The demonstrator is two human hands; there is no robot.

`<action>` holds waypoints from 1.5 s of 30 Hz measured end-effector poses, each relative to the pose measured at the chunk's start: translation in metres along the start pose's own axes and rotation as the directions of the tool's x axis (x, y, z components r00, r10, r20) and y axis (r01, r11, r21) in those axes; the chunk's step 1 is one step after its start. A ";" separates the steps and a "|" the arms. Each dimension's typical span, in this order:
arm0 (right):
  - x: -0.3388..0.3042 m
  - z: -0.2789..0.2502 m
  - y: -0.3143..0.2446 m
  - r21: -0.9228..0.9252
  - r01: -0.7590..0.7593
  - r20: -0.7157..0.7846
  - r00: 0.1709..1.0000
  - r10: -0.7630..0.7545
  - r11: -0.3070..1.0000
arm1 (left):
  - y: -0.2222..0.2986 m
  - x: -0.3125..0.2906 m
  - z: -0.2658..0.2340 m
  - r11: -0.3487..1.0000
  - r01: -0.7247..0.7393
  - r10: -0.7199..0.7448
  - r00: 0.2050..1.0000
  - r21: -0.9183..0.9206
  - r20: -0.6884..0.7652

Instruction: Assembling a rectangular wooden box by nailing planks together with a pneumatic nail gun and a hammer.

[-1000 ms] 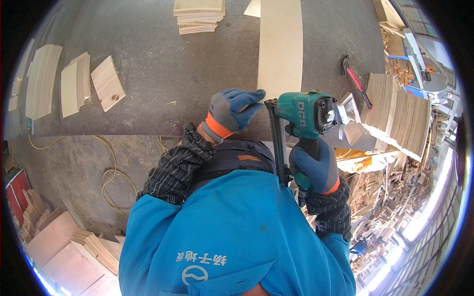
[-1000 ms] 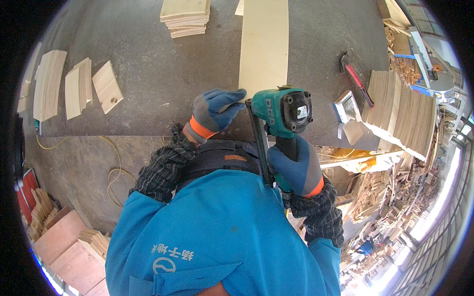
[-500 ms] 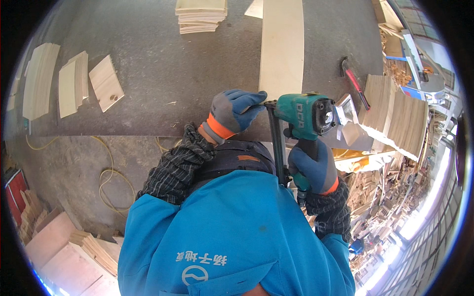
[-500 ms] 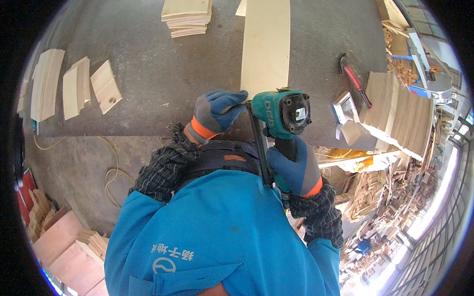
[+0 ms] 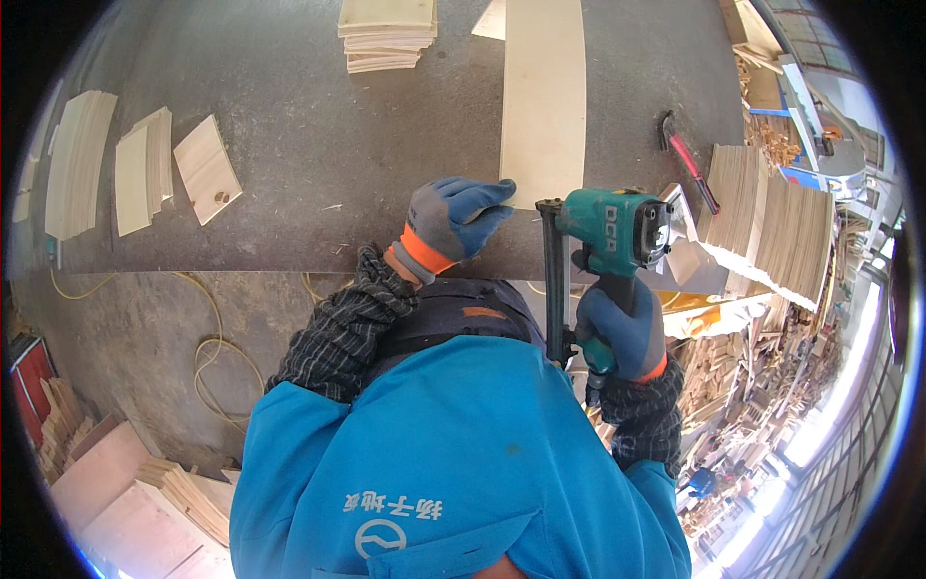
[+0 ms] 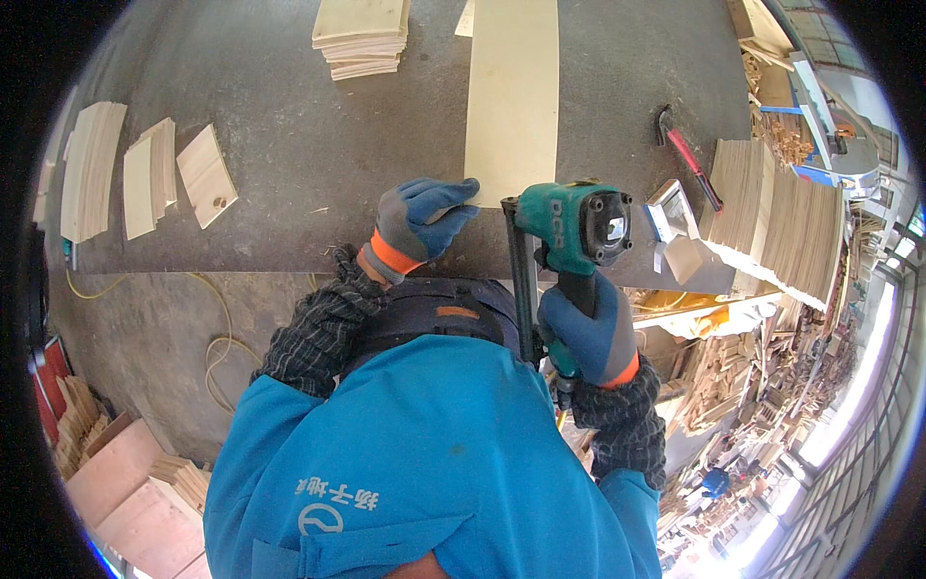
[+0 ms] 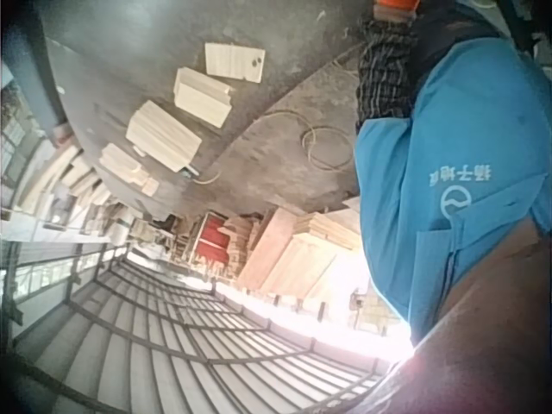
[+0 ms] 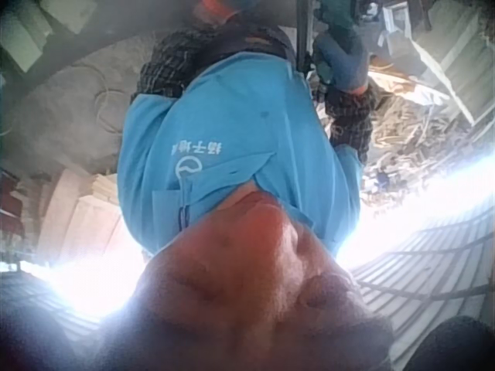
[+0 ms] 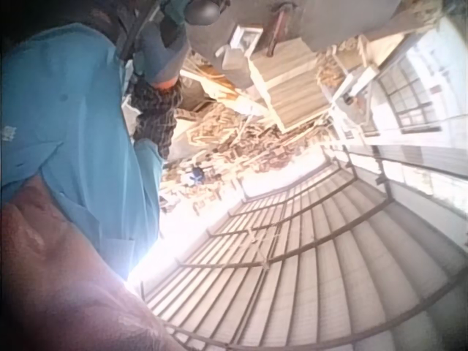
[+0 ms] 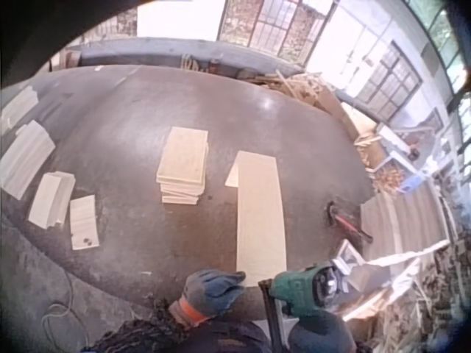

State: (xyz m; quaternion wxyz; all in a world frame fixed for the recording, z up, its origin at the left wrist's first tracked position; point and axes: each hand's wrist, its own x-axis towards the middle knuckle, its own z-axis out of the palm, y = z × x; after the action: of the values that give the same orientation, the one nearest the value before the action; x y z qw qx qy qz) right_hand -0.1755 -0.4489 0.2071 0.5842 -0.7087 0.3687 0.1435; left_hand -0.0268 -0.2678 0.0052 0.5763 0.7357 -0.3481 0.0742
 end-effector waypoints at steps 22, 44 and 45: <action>-0.006 -0.011 0.004 -0.049 0.066 -0.094 0.993 -0.070 0.997 | 0.001 0.000 0.001 1.000 0.026 -0.026 1.000 -0.002 0.010; 0.001 -0.021 0.011 -0.015 0.021 -0.037 0.999 -0.021 1.000 | 0.003 -0.002 0.002 0.999 0.028 -0.029 0.999 0.017 0.027; 0.002 -0.022 0.012 -0.007 0.008 -0.050 0.999 -0.009 1.000 | 0.002 -0.003 0.002 0.999 0.032 -0.033 0.999 0.017 0.027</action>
State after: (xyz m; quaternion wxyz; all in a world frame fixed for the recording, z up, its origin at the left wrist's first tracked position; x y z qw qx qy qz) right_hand -0.1876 -0.4705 0.2036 0.5729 -0.7157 0.3796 0.1247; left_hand -0.0310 -0.2685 0.0040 0.5665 0.7469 -0.3433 0.0577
